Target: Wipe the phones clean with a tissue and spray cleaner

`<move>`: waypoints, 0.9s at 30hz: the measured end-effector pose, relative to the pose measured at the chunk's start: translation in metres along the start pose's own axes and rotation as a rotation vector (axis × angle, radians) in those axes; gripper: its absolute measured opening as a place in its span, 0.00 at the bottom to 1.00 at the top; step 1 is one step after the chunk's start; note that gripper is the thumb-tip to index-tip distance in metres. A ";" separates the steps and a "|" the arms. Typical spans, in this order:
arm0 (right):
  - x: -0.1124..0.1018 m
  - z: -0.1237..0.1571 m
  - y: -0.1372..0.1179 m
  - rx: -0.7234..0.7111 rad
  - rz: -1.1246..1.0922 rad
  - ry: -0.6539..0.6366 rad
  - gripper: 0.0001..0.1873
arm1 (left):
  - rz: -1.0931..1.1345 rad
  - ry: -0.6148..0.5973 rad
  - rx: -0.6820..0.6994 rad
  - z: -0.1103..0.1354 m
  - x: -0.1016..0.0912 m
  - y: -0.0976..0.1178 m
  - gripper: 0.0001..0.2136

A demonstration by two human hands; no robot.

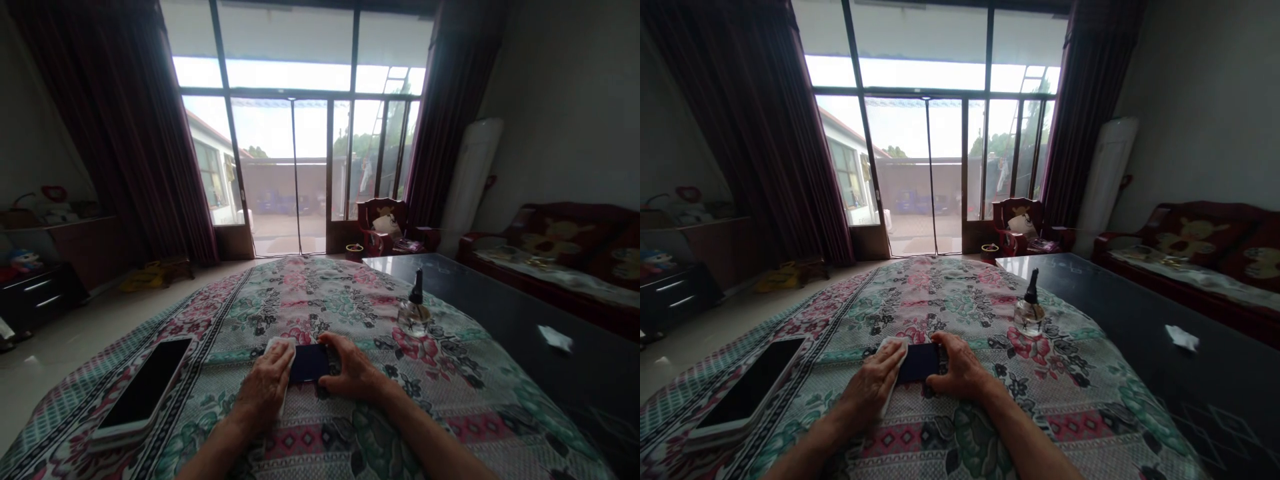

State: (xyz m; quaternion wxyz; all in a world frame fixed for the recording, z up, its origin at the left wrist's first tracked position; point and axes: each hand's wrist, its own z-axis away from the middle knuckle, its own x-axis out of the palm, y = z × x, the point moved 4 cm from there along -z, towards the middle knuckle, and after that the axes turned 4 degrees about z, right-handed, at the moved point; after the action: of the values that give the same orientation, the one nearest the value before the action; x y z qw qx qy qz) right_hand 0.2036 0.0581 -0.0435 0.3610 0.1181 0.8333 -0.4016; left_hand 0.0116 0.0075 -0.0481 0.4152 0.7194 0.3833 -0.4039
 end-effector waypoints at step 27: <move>-0.011 -0.005 0.031 0.147 0.111 0.070 0.39 | -0.120 0.035 -0.176 -0.050 0.022 -0.017 0.21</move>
State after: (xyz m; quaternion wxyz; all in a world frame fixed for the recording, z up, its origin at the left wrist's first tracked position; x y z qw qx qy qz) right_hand 0.2243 0.0829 -0.0514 0.3436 0.2044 0.8059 -0.4368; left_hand 0.0176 0.0636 -0.0561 0.4452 0.6629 0.4668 -0.3800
